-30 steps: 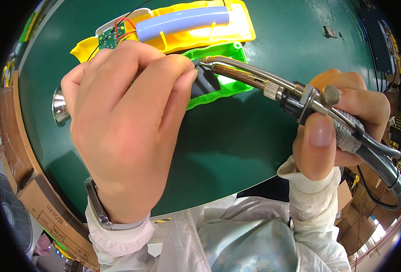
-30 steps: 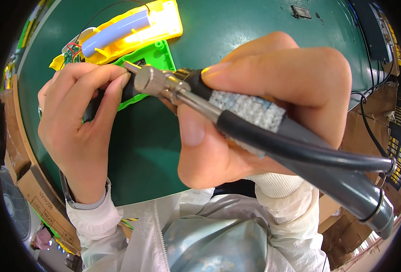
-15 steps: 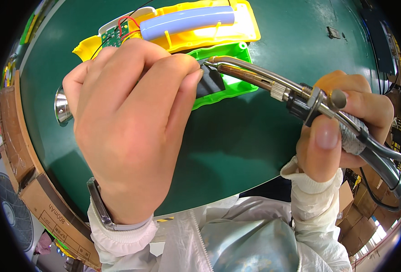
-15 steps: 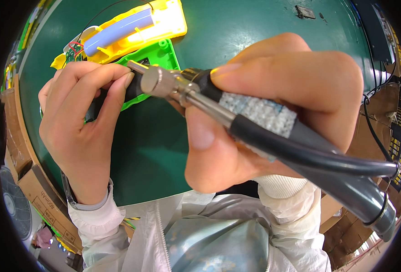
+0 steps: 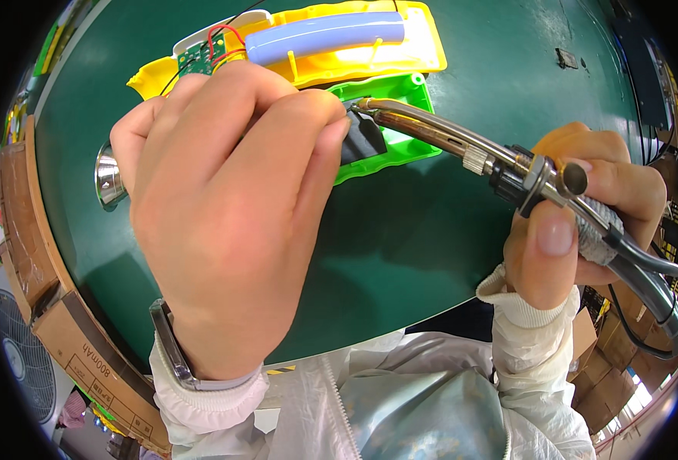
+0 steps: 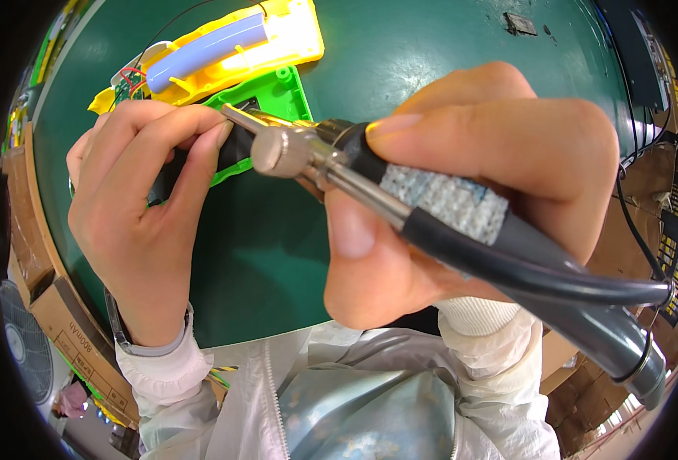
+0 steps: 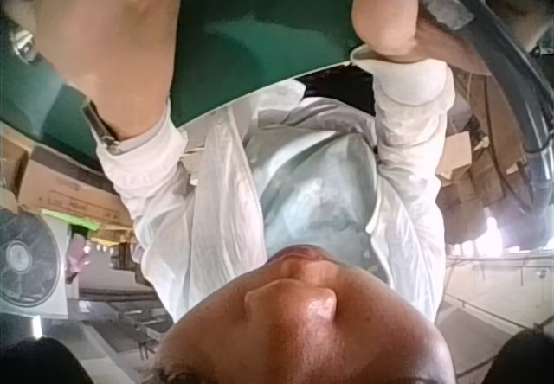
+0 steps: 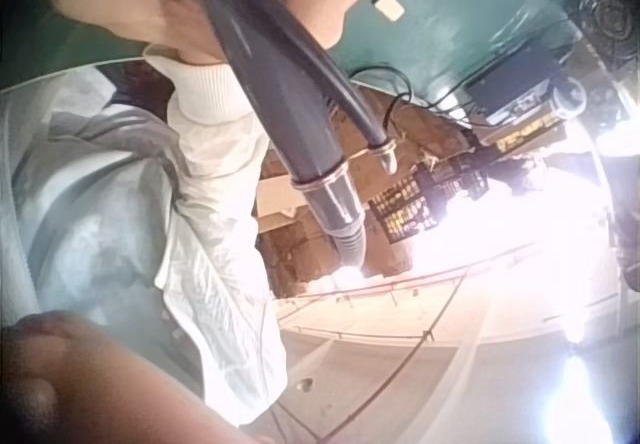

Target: Soldering wires to a circuit board and assembling the internal components into a green plastic flashlight housing.

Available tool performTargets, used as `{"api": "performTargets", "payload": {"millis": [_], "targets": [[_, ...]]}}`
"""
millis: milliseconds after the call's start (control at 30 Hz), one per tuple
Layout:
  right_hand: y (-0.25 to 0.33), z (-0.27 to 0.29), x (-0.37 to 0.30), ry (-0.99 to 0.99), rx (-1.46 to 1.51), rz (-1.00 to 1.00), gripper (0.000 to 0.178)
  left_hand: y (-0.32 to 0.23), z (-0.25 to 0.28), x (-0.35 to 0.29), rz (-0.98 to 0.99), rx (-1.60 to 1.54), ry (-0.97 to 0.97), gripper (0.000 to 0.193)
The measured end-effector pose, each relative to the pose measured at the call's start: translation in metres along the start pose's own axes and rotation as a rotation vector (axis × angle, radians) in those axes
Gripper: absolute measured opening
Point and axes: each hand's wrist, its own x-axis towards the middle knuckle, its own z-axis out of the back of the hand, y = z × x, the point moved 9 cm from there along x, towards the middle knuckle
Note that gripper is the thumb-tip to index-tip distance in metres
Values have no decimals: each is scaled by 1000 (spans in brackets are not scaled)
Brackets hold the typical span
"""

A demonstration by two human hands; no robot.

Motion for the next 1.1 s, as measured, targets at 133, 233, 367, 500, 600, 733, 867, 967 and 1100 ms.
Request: {"api": "performTargets", "payload": {"millis": [133,233,367,500,600,733,867,967,1100], "targets": [[-3,1,-2,-39,21,-28,36,7,-4,-2,-90,-30,-35,13],[-1,1,-2,-56,-44,-26,37,10,-4,-5,-126,-17,-30,13],[0,0,-1,-69,-89,-39,36,10,-6,-6,-51,-30,1,12],[2,-1,-1,-58,-142,-52,36,5,-4,0,-61,5,34,12],[2,0,-1,-74,-155,-62,36,0,-4,3,-152,131,107,12],[0,5,-3,-119,-96,-83,35,-2,-4,4,-181,152,124,13],[-2,10,-6,-189,-86,-102,36,-4,-5,5,-203,158,128,13],[-1,10,-7,-190,-116,-107,37,-3,-5,5,-212,164,133,13],[-1,9,-7,-191,-121,-112,38,-4,-5,5,-208,162,135,13]]}}
